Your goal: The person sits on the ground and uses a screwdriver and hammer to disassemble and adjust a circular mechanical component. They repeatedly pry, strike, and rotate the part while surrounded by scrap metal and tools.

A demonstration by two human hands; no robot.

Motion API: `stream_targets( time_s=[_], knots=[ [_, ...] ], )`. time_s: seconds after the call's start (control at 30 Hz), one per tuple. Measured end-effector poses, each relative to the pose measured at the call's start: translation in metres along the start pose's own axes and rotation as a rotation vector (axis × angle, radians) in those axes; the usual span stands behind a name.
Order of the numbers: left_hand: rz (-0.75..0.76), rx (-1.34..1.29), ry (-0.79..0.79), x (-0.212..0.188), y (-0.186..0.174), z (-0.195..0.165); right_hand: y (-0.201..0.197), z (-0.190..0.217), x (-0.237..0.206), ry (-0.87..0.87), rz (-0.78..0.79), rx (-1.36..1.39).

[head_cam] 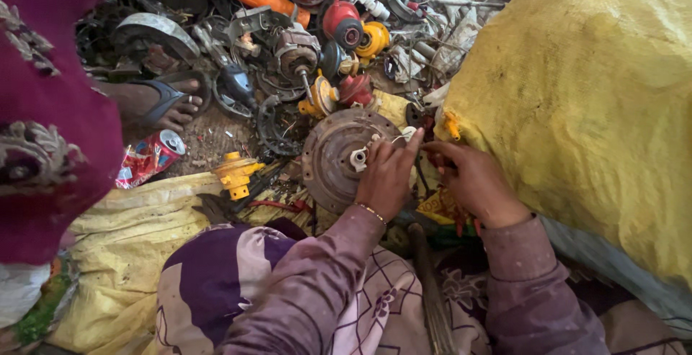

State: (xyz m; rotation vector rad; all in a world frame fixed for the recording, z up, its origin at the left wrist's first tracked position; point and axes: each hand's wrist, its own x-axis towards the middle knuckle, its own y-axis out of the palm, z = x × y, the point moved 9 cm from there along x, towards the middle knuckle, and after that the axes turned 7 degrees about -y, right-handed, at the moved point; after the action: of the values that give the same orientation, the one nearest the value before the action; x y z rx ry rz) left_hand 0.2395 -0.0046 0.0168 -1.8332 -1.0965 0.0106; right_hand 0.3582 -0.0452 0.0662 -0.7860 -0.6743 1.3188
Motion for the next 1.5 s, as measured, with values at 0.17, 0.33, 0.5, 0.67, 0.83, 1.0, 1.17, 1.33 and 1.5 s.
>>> stream_targets(
  time_s=[0.17,0.33,0.5,0.67,0.83,1.0,1.17,1.33,1.5],
  knots=[
    [-0.004,0.012,-0.031,-0.001,0.005,0.004,-0.001,0.004,0.001,0.012,0.012,-0.02],
    [-0.058,-0.052,0.019,-0.003,0.0,0.002,-0.003,0.007,0.001,-0.008,0.004,-0.039],
    [0.012,-0.039,-0.038,-0.002,0.009,0.007,-0.001,0.004,0.001,-0.012,-0.001,-0.034],
    [-0.072,-0.022,-0.035,-0.003,0.001,0.004,0.0,0.001,0.001,-0.023,-0.021,-0.017],
    [0.051,-0.079,-0.076,-0.002,0.007,0.009,0.001,-0.005,0.0,0.012,-0.006,-0.03],
    [0.057,-0.004,-0.05,-0.003,0.012,0.007,0.002,-0.005,0.002,0.011,-0.021,-0.067],
    [-0.062,-0.022,0.008,-0.003,0.0,0.0,0.004,-0.01,0.0,0.077,0.019,-0.025],
    [0.052,-0.018,-0.056,0.001,0.003,0.003,0.002,-0.003,0.001,-0.029,-0.021,0.098],
    [-0.036,-0.018,-0.058,0.001,-0.003,0.001,0.008,-0.007,0.003,-0.002,0.004,0.028]
  ],
)
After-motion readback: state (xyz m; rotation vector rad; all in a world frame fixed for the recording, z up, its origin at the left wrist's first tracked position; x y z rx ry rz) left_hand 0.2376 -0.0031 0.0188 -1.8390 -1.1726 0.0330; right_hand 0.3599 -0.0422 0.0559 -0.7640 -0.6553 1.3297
